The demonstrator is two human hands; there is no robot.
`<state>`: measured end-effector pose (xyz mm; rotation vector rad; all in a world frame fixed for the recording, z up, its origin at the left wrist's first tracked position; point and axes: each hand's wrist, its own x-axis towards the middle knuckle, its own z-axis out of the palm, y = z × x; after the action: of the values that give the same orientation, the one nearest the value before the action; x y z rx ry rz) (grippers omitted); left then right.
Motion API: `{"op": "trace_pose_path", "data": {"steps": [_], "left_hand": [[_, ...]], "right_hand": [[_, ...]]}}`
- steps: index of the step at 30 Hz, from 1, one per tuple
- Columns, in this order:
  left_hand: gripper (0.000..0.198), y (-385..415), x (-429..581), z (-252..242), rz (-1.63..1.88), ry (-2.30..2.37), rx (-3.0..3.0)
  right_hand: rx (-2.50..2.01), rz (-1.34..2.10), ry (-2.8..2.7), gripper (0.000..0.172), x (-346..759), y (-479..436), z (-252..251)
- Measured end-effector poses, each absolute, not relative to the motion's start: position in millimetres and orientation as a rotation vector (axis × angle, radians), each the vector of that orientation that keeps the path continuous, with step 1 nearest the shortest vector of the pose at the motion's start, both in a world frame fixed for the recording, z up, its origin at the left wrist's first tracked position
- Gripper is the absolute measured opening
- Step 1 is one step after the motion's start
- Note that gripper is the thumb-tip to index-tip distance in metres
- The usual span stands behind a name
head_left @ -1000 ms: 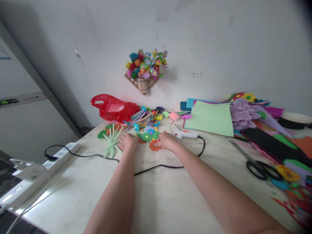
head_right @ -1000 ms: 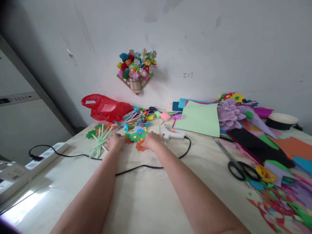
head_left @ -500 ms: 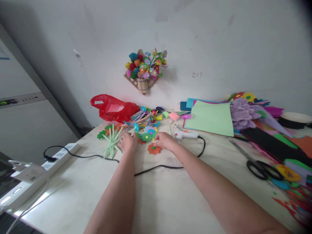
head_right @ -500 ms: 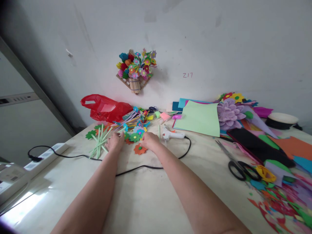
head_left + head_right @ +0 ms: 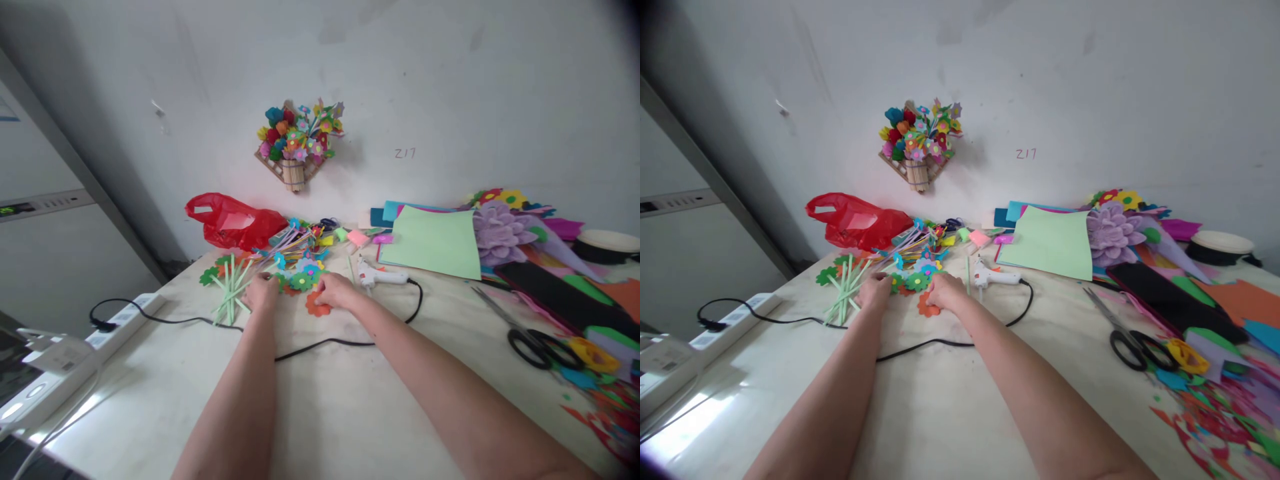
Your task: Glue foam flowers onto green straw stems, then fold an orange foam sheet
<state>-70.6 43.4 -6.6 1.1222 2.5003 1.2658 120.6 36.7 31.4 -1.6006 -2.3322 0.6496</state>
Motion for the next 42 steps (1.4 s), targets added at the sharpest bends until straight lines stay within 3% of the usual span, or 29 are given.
{"op": "trace_pose_path", "data": {"steps": [8,23,33,42], "left_hand": [[0.021,42,-70,-6,1.395,2.485,1.044],[0.021,39,-66,1,1.833,2.443,0.967],[0.022,38,-64,2,1.962,2.305,0.822],[0.025,38,-66,-1,1.882,2.388,0.834]], "right_hand": [[-1.520,0.667,-2.195,0.037,124,46,20],[-1.470,0.717,-1.979,0.005,133,60,17],[-1.451,0.681,-1.948,0.032,135,75,19],[-1.504,0.745,-1.873,0.029,104,104,32]]}}
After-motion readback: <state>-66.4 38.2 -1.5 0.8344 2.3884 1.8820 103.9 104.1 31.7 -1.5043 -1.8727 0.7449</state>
